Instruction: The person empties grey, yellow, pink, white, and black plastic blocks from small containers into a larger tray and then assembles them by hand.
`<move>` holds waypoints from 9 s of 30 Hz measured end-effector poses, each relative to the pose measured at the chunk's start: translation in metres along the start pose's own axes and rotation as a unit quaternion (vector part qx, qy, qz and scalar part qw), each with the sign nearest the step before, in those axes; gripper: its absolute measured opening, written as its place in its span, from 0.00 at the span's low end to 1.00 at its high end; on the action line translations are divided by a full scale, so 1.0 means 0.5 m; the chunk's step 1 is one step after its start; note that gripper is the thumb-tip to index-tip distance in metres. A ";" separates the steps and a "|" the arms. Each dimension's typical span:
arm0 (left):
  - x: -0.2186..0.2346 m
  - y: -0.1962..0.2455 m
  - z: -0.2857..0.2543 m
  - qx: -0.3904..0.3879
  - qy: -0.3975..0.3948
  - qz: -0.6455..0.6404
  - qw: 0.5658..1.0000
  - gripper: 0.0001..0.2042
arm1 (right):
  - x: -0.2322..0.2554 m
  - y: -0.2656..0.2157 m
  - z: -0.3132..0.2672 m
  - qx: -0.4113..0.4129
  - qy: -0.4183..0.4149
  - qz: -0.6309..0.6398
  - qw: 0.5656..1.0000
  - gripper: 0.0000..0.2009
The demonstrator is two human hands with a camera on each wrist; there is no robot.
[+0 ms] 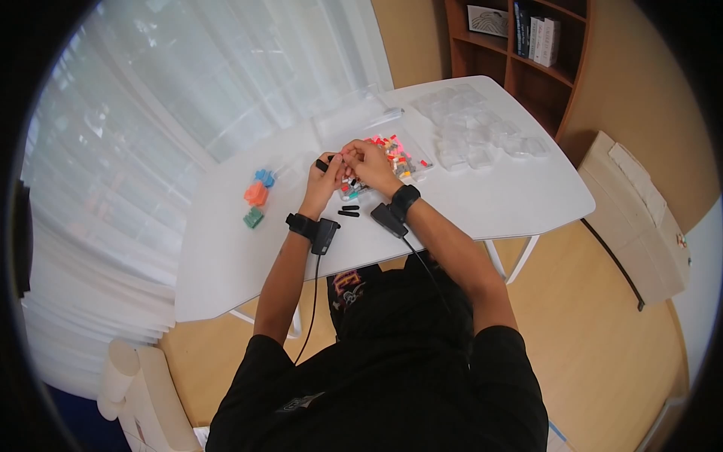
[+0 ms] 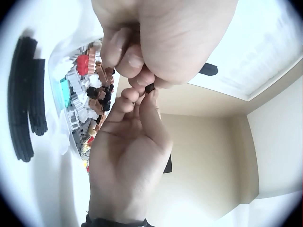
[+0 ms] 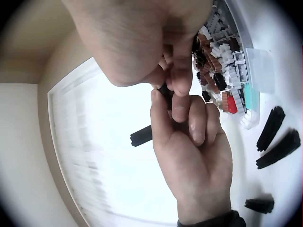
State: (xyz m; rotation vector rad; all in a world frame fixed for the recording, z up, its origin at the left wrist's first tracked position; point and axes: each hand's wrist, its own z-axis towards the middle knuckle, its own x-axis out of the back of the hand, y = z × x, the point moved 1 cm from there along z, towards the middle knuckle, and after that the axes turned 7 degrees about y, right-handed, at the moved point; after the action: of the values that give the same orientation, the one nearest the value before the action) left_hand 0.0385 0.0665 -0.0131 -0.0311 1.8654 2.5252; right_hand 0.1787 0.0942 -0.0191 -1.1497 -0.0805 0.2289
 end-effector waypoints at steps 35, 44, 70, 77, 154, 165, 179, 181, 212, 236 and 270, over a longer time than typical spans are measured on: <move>0.009 0.008 -0.001 0.035 0.025 0.022 0.999 0.15 | 0.013 0.002 0.004 0.025 0.029 -0.069 0.997 0.09; -0.007 0.032 -0.010 0.051 0.017 0.019 0.998 0.19 | 0.008 -0.012 -0.002 0.045 0.024 -0.060 0.997 0.09; 0.010 0.012 0.001 0.067 -0.014 0.003 0.998 0.20 | 0.009 -0.017 -0.004 0.062 0.047 0.041 0.996 0.12; 0.006 0.012 -0.001 0.070 0.001 0.032 0.997 0.20 | 0.007 0.008 0.005 0.090 0.018 -0.075 0.993 0.09; 0.046 -0.003 0.017 0.066 -0.094 0.020 0.993 0.12 | 0.014 -0.069 -0.016 0.152 0.070 -0.109 0.980 0.08; 0.008 0.044 -0.005 0.045 -0.069 0.022 0.996 0.07 | 0.017 -0.030 -0.004 0.073 0.033 -0.029 0.996 0.08; 0.018 0.019 0.002 0.046 -0.079 0.004 0.996 0.07 | 0.023 -0.014 0.006 0.031 -0.025 -0.005 0.999 0.13; 0.021 0.022 0.003 0.047 -0.070 -0.010 0.996 0.07 | 0.024 -0.011 0.006 0.009 -0.031 0.016 0.999 0.14; 0.020 0.026 0.000 0.050 -0.010 -0.002 0.999 0.10 | 0.011 0.000 -0.002 -0.016 -0.028 -0.050 0.998 0.17; 0.015 0.021 0.000 0.042 0.038 -0.025 0.998 0.16 | 0.019 -0.004 0.005 0.120 0.130 -0.107 0.978 0.09; 0.011 0.011 0.003 0.023 -0.021 -0.034 0.999 0.11 | 0.020 0.002 0.010 0.173 0.150 -0.115 0.966 0.09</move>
State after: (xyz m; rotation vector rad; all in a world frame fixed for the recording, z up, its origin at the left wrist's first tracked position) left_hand 0.0332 0.0663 -0.0074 -0.0406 1.8743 2.4193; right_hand 0.1874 0.1012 -0.0183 -0.8057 0.0920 -0.1368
